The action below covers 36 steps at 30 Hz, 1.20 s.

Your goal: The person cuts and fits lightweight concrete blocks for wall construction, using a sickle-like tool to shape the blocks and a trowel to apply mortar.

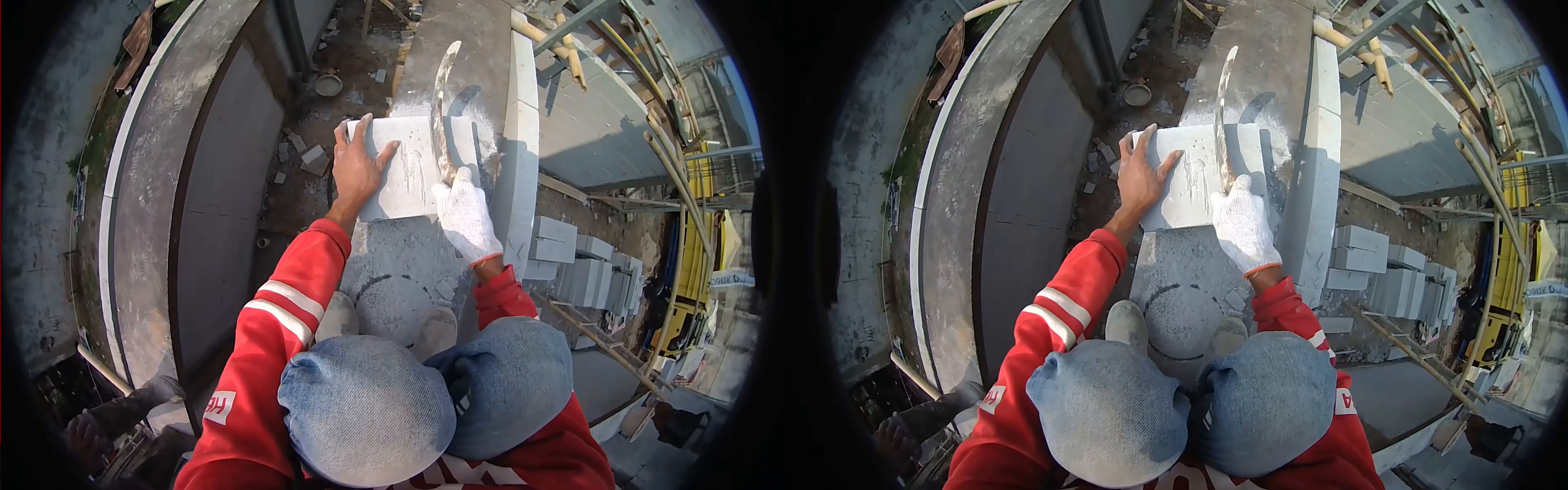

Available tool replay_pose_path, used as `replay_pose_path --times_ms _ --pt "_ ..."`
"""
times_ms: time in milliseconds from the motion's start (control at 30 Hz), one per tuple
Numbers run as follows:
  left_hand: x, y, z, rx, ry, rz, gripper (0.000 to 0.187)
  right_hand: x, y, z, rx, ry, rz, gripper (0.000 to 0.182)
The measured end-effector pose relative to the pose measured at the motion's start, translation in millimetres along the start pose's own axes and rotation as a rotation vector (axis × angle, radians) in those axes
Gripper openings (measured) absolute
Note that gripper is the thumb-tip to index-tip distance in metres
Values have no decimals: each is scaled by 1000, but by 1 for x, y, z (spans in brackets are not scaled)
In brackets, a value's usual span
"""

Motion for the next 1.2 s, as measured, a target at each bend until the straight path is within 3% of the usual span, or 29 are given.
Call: replay_pose_path --times_ms 133,267,333,467,500,533,700,733,833,900,933,1000,1033,1100,1133,1200 --pt "-2 8 1 -16 4 10 76 -52 10 45 -63 -97 -162 45" --pt "1 8 5 4 -7 6 75 -33 -1 35 -116 -140 -327 48" --pt "1 9 3 -11 1 0 75 11 -21 -3 87 16 31 49" --pt "1 2 4 -7 -36 -22 75 -3 -27 2 -305 241 14 43" --pt "1 8 5 11 -66 -27 75 -38 -9 37 -140 -79 -86 38" --pt "1 11 6 9 -74 -14 75 -43 -12 39 -198 -124 -172 37" --pt "-1 8 3 0 -21 1 75 -28 -20 36 -189 -47 -301 45" --pt "0 8 4 4 -13 8 76 -21 -21 36 -62 39 -202 47" --pt "3 7 5 28 -20 -4 75 9 -34 -12 -109 32 -49 48" --pt "0 9 4 5 -14 -2 75 -9 -8 7 -416 356 -24 30" --pt "-4 9 -1 -22 -3 17 74 -16 4 12 -224 142 -63 33" --pt "-3 11 3 -19 3 21 74 -32 31 27 -151 -178 -165 35" --pt "-4 10 3 -25 -2 23 74 -26 40 27 -150 -178 -165 35" --pt "-4 7 0 -15 -16 17 74 -9 53 13 -195 -29 -406 35" --pt "-2 8 1 2 -9 21 74 10 54 -5 -491 681 -289 30" --pt "2 6 5 21 -1 -12 73 27 47 -23 -397 509 -209 28"
Point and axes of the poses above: each hand's wrist, its own y-axis away from the middle knuckle, its own x-axis out of the palm, z = x × y, the point moved 3 cm from there along -y, towards the middle knuckle, and after that the axes turned 1 degree about -z, right-handed, at the moved point
